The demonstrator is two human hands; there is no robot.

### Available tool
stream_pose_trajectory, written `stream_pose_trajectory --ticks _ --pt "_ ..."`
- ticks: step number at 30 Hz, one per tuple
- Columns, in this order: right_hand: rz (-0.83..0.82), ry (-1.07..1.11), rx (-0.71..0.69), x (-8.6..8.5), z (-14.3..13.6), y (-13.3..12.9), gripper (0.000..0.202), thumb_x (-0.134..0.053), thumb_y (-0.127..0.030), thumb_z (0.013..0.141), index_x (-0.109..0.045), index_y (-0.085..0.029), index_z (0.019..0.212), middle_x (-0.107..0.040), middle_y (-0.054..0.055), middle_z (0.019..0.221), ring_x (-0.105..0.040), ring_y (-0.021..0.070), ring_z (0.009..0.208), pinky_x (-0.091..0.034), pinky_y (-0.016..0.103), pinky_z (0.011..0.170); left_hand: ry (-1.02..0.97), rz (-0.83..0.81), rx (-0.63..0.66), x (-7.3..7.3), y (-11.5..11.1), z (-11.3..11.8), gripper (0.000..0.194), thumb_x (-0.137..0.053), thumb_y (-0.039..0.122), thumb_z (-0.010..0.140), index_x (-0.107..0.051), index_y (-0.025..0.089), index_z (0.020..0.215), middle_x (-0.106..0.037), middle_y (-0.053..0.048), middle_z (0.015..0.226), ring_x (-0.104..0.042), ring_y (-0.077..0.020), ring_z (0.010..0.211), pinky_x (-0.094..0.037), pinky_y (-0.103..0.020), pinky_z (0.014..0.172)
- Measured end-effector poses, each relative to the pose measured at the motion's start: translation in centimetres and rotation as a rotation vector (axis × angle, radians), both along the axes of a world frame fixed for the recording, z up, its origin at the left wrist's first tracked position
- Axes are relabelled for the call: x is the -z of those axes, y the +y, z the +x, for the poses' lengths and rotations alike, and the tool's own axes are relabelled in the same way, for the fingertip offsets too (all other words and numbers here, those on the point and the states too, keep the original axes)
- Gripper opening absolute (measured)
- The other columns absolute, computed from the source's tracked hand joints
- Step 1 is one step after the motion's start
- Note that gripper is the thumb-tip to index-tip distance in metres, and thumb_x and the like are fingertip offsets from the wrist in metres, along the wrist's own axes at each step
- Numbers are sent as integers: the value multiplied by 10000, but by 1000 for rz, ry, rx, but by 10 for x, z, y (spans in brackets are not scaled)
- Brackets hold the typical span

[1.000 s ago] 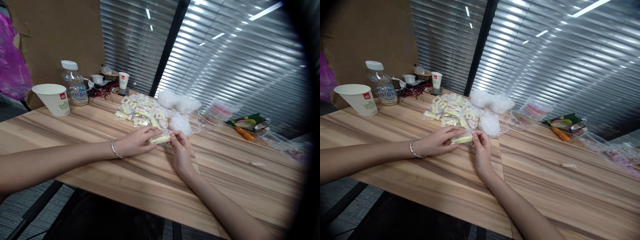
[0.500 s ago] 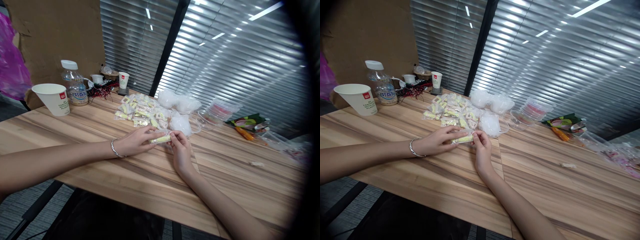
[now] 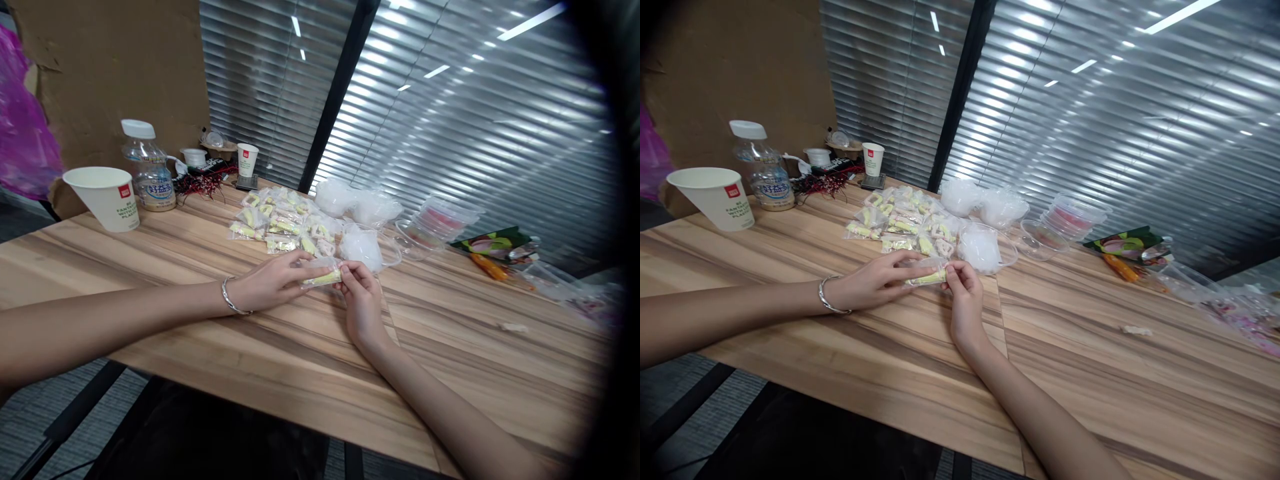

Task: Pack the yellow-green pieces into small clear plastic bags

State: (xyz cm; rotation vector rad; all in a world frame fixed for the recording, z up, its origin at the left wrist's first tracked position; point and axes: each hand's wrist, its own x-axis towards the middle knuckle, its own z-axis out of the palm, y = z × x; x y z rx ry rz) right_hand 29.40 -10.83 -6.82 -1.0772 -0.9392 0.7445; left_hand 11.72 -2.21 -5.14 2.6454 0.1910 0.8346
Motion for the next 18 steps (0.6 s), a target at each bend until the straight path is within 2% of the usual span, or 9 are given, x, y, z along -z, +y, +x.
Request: stream_pose_trajectory --ticks 18 --pt "-68 90 -30 2 1 2 164 -663 -344 759 -588 -203 795 -535 -25 730 -473 109 632 -381 223 579 30 28 87 1 2 -1 390 -442 187 907 -544 323 1258 -387 -94 1340 -446 -214 1186 -393 -374 1007"
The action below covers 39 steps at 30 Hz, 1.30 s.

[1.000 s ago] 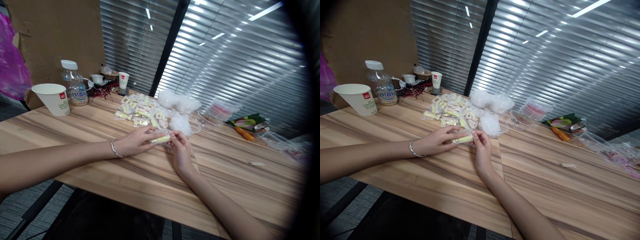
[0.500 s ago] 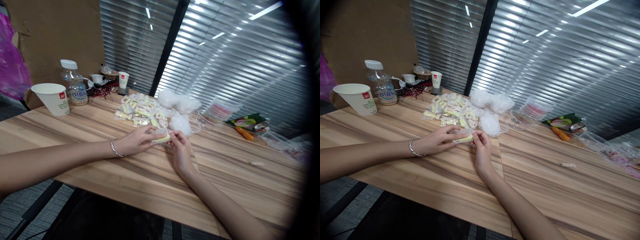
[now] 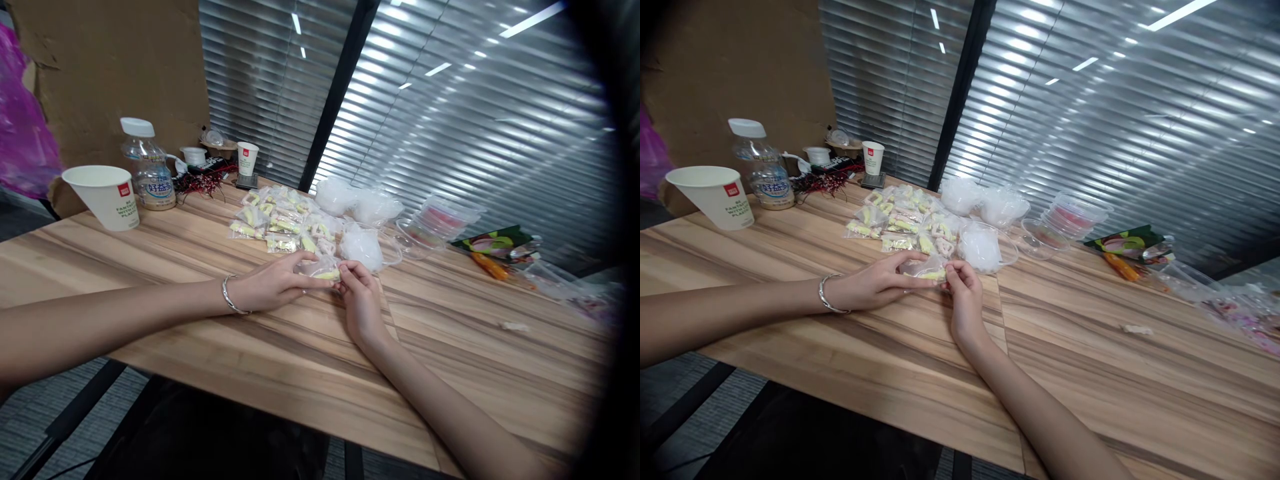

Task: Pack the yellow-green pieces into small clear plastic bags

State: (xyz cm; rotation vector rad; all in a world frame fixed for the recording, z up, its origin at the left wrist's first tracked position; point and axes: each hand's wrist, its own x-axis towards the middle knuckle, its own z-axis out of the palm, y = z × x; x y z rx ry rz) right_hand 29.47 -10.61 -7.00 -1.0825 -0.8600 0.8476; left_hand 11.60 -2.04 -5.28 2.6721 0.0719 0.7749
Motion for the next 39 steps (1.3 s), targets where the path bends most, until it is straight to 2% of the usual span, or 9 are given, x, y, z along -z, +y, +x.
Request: stream_pose_trajectory --ticks 7,13,20,25,29,33,36,39 --pt "-6 4 8 -1 -1 0 167 -663 -347 754 -593 -200 792 -540 -25 717 -472 108 617 -378 221 567 -8 -1 2 0 -1 0 397 -454 183 904 -531 324 1267 -403 -93 1338 -456 -214 1188 -405 -377 1001" --pt "-3 24 7 -3 -2 -1 151 -658 -335 762 -604 -197 790 -548 -23 728 -476 101 618 -388 217 573 -11 -28 30 -6 -5 0 429 -414 205 929 -431 279 1350 -466 -100 1314 -471 -190 1192 -404 -353 1008" --pt "-1 45 46 1 -1 4 233 -662 -429 749 -607 -208 797 -566 -15 768 -481 100 592 -414 224 556 34 -83 -42 -6 -7 -1 420 -371 264 952 -396 231 1370 -539 -84 1297 -519 -186 1173 -419 -354 998" --pt "17 13 20 2 -2 5 277 -621 -485 781 -593 -209 784 -509 -25 643 -470 112 575 -412 237 572 42 -132 -91 -4 -7 0 413 -349 292 956 -417 204 1353 -556 -85 1280 -538 -189 1154 -418 -352 988" --pt "8 -56 4 4 0 4 236 -639 -443 783 -595 -211 785 -494 -31 626 -458 110 585 -400 234 592 57 -179 -101 -7 -8 0 377 -340 308 957 -476 189 1288 -592 -86 1219 -567 -184 1092 -435 -322 931" --pt "22 -79 6 2 0 2 220 -623 -429 801 -604 -210 819 -498 -28 650 -451 111 599 -392 238 605 89 -267 -152 -7 -7 0 303 -335 320 960 -548 176 1121 -668 -53 961 -609 -165 898 -450 -284 804" --pt "17 -102 3 0 -1 1 217 -625 -424 801 -605 -210 837 -517 -24 689 -456 111 613 -396 246 629 87 -314 -192 -7 -5 1 279 -334 338 959 -554 167 972 -651 -29 828 -590 -152 785 -433 -270 739" --pt "19 -106 -12 -1 -1 0 195 -619 -402 814 -602 -211 856 -517 -22 711 -457 112 637 -390 247 648 72 -345 -199 -8 -3 2 300 -325 352 960 -535 160 865 -627 -19 781 -566 -143 746 -413 -263 719"
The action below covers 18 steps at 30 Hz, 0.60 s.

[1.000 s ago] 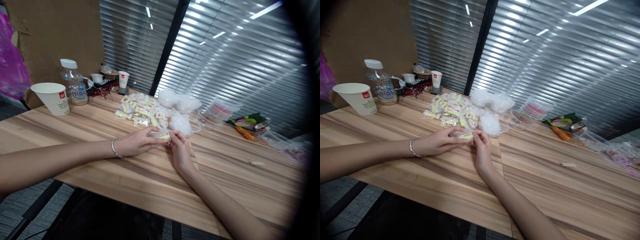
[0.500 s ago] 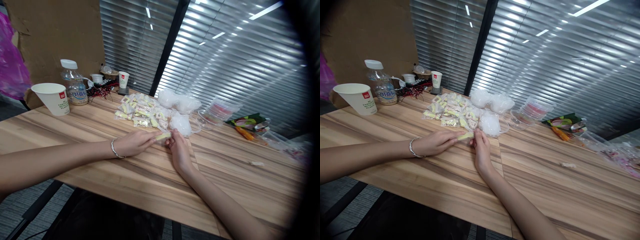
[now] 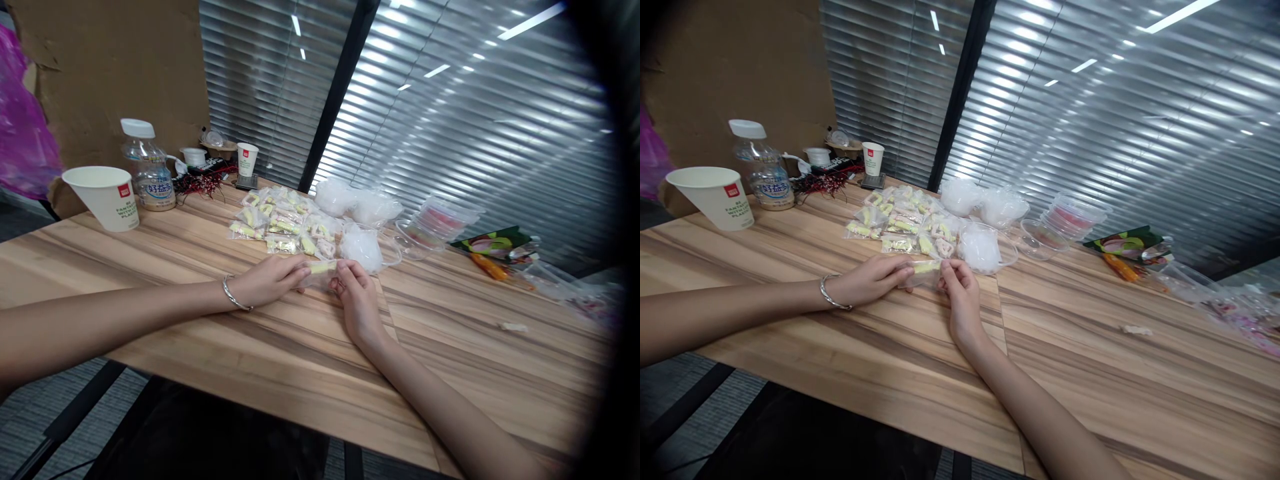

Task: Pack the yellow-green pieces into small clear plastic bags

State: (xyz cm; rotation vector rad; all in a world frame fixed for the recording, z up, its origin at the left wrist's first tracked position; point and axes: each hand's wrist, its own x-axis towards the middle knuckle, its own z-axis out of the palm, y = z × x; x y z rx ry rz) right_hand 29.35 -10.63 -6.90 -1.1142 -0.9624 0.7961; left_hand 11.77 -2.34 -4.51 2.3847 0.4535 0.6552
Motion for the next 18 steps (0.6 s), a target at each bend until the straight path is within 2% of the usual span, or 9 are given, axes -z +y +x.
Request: stream_pose_trajectory --ticks 6,12,18 --pt "-3 -14 -6 0 0 0 175 -618 -375 824 -599 -202 841 -493 -22 698 -436 108 634 -358 242 631 -22 -92 6 1 3 2 341 -322 382 957 -532 155 815 -613 -11 720 -559 -134 724 -401 -247 710" --pt "-13 -18 -13 0 0 1 184 -622 -380 819 -597 -197 812 -475 -26 661 -420 105 607 -334 236 600 -29 -229 27 4 6 3 349 -323 418 949 -542 151 895 -623 -4 691 -595 -131 673 -429 -247 702" --pt "-28 -26 -27 1 1 1 207 -600 -399 834 -585 -194 809 -480 -26 623 -421 105 592 -323 230 579 -37 -257 28 5 6 3 371 -325 432 943 -556 147 888 -619 -2 665 -593 -131 650 -438 -243 682"
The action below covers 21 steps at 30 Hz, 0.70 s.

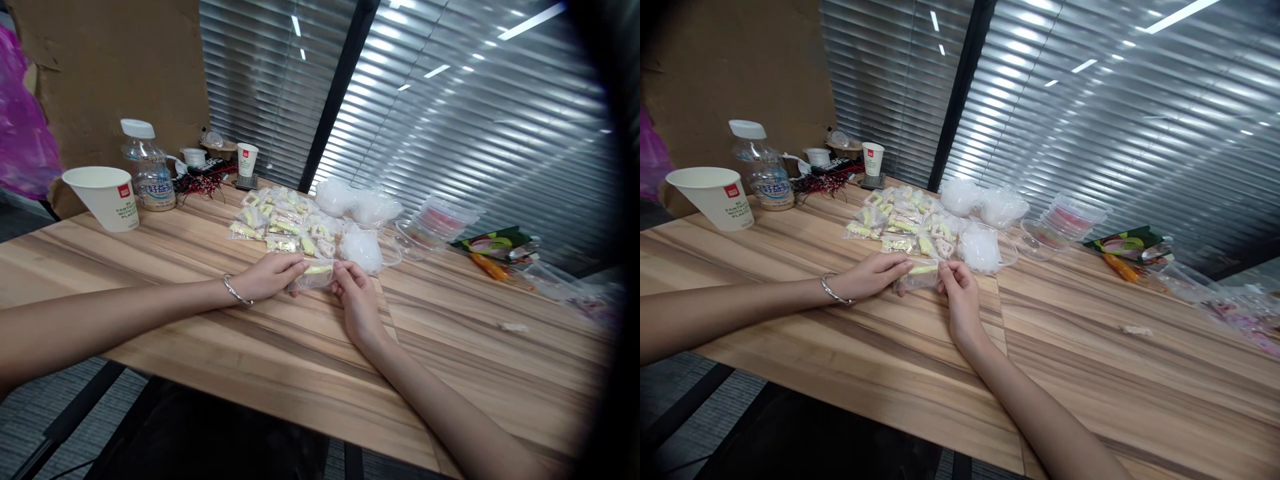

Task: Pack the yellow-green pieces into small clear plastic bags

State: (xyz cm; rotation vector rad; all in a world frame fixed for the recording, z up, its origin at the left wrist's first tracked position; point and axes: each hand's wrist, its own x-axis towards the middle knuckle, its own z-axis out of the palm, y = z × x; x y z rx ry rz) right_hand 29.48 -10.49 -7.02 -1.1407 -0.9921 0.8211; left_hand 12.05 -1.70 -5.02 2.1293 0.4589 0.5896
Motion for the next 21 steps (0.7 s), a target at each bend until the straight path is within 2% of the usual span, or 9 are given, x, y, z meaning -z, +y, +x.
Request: stream_pose_trajectory --ticks 9,17,21 --pt "-21 13 2 1 0 -1 222 -600 -403 833 -574 -190 775 -482 -25 620 -424 102 590 -338 226 583 -19 -14 14 1 0 0 373 -334 438 939 -565 145 945 -592 -1 704 -590 -128 651 -442 -242 662" --pt "-30 41 -17 2 0 0 211 -595 -393 837 -577 -192 778 -469 -31 625 -417 97 589 -337 222 593 0 202 -19 -2 0 0 331 -361 364 936 -587 142 839 -598 -16 782 -532 -134 741 -397 -232 697" --pt "-44 41 -27 1 0 0 211 -596 -389 836 -579 -190 767 -466 -29 627 -416 99 594 -334 223 593 -5 244 -5 -5 -1 0 306 -369 325 932 -578 142 803 -584 -12 789 -505 -126 732 -375 -222 690"
